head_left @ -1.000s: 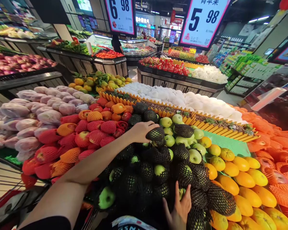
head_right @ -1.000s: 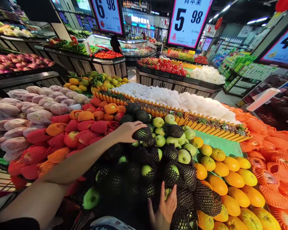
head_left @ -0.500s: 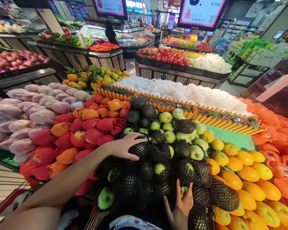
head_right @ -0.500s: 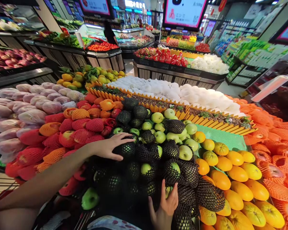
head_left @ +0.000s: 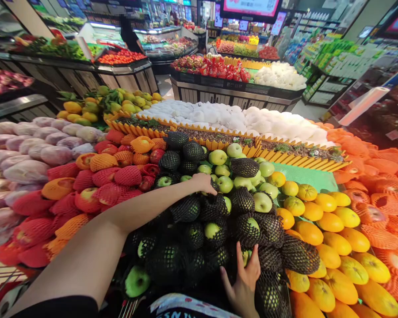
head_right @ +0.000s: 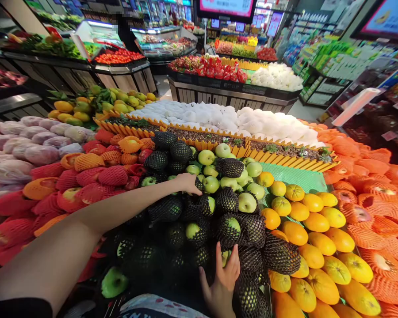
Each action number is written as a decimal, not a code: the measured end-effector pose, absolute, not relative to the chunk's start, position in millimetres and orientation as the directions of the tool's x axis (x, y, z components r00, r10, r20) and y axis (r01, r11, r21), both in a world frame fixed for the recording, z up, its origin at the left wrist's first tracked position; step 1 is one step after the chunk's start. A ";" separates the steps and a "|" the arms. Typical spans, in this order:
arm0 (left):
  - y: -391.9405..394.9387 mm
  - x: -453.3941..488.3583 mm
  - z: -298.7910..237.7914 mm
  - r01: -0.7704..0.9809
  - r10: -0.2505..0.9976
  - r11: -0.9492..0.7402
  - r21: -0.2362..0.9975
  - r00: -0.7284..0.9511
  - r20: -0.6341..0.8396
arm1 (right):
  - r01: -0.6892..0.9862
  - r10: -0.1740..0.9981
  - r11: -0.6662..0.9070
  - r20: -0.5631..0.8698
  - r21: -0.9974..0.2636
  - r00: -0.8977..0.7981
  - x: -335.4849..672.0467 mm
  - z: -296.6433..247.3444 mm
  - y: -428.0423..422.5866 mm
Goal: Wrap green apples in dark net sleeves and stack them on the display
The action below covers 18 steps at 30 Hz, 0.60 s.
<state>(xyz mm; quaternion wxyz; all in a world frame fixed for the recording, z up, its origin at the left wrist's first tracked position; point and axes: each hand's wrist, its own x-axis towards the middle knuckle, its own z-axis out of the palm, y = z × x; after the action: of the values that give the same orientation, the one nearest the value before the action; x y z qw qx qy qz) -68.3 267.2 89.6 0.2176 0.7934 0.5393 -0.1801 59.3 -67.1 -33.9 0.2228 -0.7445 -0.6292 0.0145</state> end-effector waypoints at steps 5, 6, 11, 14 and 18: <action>254.7 -78.8 128.6 0.922 0.838 -0.341 0.181 0.386 -0.385 | 0.926 0.941 -0.105 0.264 -0.363 0.211 57.6 -31.0 -66.8; 246.3 -82.3 140.3 0.903 0.851 -0.358 0.237 0.420 -0.315 | 0.926 0.941 -0.104 0.265 -0.364 0.210 57.3 -30.4 -66.7; 180.9 -88.6 169.0 0.462 0.630 -0.662 0.590 0.769 0.105 | 0.932 0.941 -0.106 0.267 -0.348 0.207 59.0 -33.2 -68.3; 140.7 -84.0 146.1 0.100 0.217 -0.866 0.489 0.958 0.188 | 0.943 0.931 -0.050 0.326 -0.328 0.163 62.1 -40.9 -69.8; 97.4 -81.8 101.5 -0.152 -0.127 -0.972 0.178 0.981 0.147 | 0.939 0.924 -0.070 0.333 -0.338 0.189 62.0 -50.7 -70.2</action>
<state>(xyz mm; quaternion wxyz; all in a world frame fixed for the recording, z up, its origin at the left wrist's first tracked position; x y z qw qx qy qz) -81.8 97.4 101.5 0.0946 0.9907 -0.0704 0.0676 62.0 -70.2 -50.7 0.2442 -0.7314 -0.6365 -0.0152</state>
